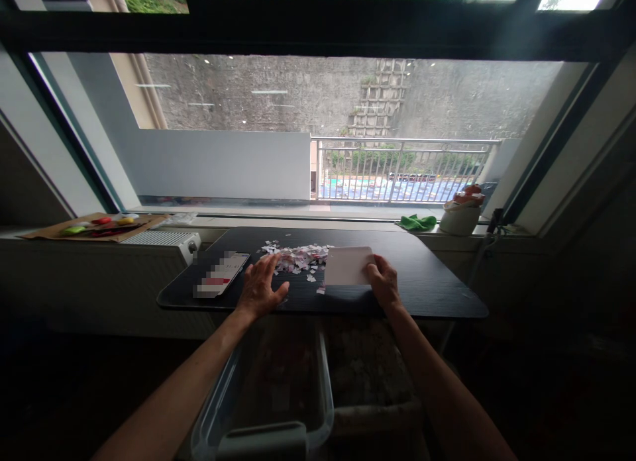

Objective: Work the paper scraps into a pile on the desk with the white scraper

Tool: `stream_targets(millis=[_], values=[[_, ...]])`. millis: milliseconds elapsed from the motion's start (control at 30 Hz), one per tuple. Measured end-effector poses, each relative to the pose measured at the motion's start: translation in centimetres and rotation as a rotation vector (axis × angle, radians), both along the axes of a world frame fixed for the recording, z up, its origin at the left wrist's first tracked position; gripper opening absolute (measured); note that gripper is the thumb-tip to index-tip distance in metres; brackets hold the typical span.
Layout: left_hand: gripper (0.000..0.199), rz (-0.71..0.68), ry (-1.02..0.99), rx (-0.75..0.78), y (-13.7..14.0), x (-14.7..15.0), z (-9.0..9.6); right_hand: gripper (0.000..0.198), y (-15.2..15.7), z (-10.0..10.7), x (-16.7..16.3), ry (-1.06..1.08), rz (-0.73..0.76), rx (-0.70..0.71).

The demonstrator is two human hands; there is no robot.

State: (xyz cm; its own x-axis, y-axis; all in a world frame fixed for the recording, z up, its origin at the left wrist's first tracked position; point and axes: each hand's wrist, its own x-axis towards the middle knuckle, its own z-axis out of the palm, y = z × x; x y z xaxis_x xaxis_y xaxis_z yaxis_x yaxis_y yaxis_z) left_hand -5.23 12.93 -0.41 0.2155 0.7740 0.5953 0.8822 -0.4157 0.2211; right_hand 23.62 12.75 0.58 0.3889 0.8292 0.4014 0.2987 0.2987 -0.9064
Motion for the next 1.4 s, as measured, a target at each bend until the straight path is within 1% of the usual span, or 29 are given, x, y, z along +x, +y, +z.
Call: stream_targets(millis=[67,133,333,467,533,700,833,1100,1400], values=[[0.066,0.002,0.0,-0.001,-0.01,0.01,0.01,0.034,0.02,-0.06,-0.08,0.009,0.058,0.007],[0.066,0.004,0.0,-0.003,-0.03,0.02,0.05,0.032,0.01,-0.09,-0.14,-0.01,0.079,0.01],[0.066,0.004,0.002,-0.004,-0.06,0.02,0.12,0.029,-0.2,0.02,0.0,-0.031,0.006,-0.014],[0.066,0.004,-0.003,-0.005,-0.04,0.04,0.09,0.03,-0.29,0.06,-0.04,-0.029,0.028,0.033],[0.065,0.002,-0.007,-0.007,-0.06,0.06,0.11,0.031,-0.31,0.08,-0.09,-0.055,0.039,0.034],[0.064,0.006,-0.016,-0.009,-0.17,0.12,0.22,0.031,-0.22,0.05,0.09,-0.072,-0.056,-0.052],[0.063,0.006,-0.019,0.004,-0.17,0.1,0.22,0.033,-0.01,-0.1,0.33,-0.036,-0.097,-0.063],[0.063,0.007,-0.014,0.01,-0.07,0.08,0.13,0.034,-0.16,0.24,0.05,-0.131,-0.034,-0.13],[0.062,0.008,-0.011,0.007,-0.09,0.07,0.18,0.032,-0.24,0.28,0.04,-0.132,0.003,-0.119]])
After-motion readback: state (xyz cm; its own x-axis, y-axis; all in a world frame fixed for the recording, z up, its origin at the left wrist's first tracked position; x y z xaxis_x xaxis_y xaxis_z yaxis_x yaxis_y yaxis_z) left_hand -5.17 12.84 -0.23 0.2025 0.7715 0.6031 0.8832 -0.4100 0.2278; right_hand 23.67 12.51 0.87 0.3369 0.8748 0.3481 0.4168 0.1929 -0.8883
